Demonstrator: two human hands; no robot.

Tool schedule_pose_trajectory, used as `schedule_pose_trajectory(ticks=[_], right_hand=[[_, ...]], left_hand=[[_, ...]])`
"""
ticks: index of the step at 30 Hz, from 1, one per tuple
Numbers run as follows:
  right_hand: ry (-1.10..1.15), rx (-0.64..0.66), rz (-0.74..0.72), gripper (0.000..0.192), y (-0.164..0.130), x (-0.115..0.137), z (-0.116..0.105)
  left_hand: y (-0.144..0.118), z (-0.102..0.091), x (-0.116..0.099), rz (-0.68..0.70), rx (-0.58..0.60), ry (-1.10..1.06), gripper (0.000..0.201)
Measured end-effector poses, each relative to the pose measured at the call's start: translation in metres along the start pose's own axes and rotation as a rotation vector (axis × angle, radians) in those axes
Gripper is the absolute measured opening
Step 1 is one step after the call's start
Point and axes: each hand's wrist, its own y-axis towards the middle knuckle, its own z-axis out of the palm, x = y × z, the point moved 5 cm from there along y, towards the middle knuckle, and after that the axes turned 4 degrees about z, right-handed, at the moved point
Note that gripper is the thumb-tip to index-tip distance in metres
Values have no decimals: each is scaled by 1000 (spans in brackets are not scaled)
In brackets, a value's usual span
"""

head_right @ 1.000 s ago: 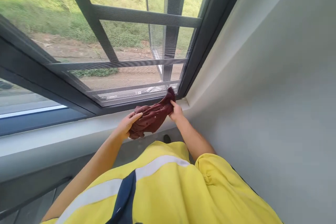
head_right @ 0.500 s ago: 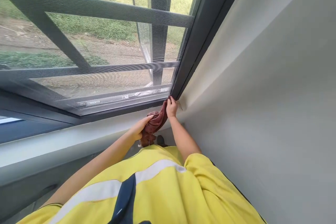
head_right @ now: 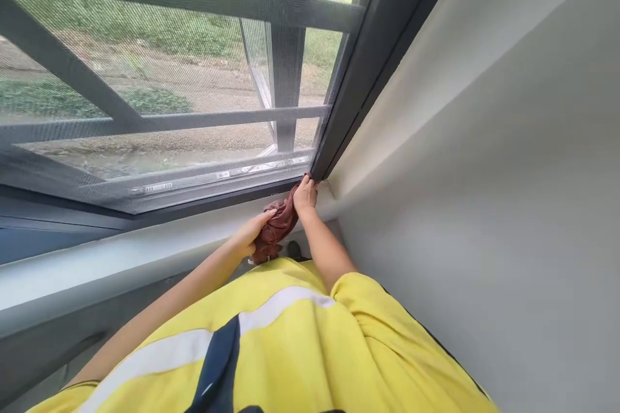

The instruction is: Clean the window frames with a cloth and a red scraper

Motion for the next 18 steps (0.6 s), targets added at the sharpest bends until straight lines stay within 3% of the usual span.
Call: schedule_pose_trajectory(ticks=[4, 7, 11, 15, 16, 18], right_hand=[[102, 46, 125, 21, 16, 8, -8], [216, 73, 206, 11, 19, -1, -21], [561, 165, 412, 13, 6, -32, -29], [1103, 207, 622, 15, -4, -43, -17], [1169, 168, 612, 16, -4, -41, -16], [1054, 56, 460, 19, 1, -34, -19]], left_hand=[[-1, -2, -1, 30, 6, -5, 51], [-5, -2, -1, 39, 39, -9, 50], [-12, -5, -2, 28, 75, -23, 51], [-13, -4, -4, 36, 89, -19, 52], [-13, -2, -4, 39, 101, -22, 50], [-12, 1, -4, 34, 112, -24, 48]])
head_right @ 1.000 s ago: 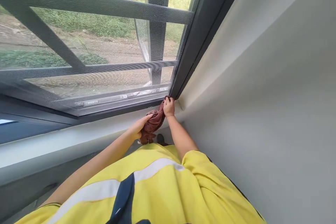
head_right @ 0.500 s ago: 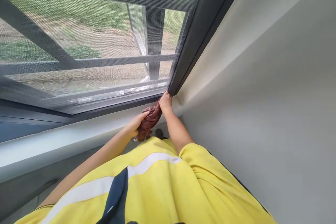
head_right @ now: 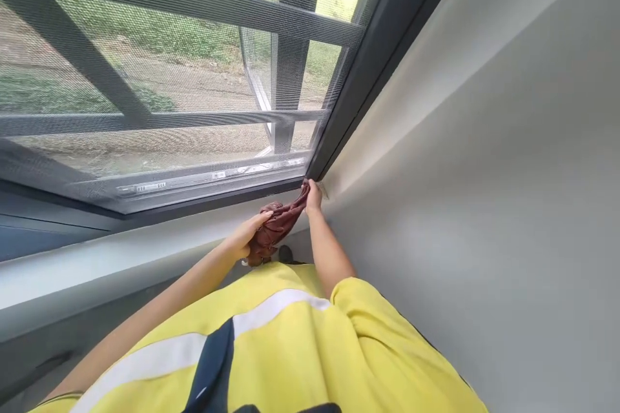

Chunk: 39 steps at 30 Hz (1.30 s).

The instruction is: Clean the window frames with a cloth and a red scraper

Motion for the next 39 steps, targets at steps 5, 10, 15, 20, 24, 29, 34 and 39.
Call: schedule_pose_trajectory(ticks=[5, 10, 15, 20, 24, 29, 34, 39], right_hand=[[-638, 55, -448, 27, 0, 14, 20], [-851, 30, -431, 31, 6, 4, 21], [-833, -40, -523, 25, 5, 6, 20], [-884, -274, -384, 25, 8, 5, 22], [-826, -383, -178, 27, 15, 6, 21], [-941, -331, -149, 30, 22, 13, 23], [-996, -428, -140, 32, 20, 14, 23], [-926, -441, -84, 33, 23, 15, 31]], left_hand=[[1, 3, 0, -5, -16, -2, 44], [3, 1, -3, 12, -45, 7, 38], [7, -1, -2, -17, -71, 40, 40], [10, 0, -3, -35, -79, 49, 41], [12, -3, -3, -42, -78, 66, 45], [14, -6, -3, -27, -51, 68, 46], [14, -4, -1, -38, -38, 75, 47], [10, -3, -1, -15, -8, 47, 46]])
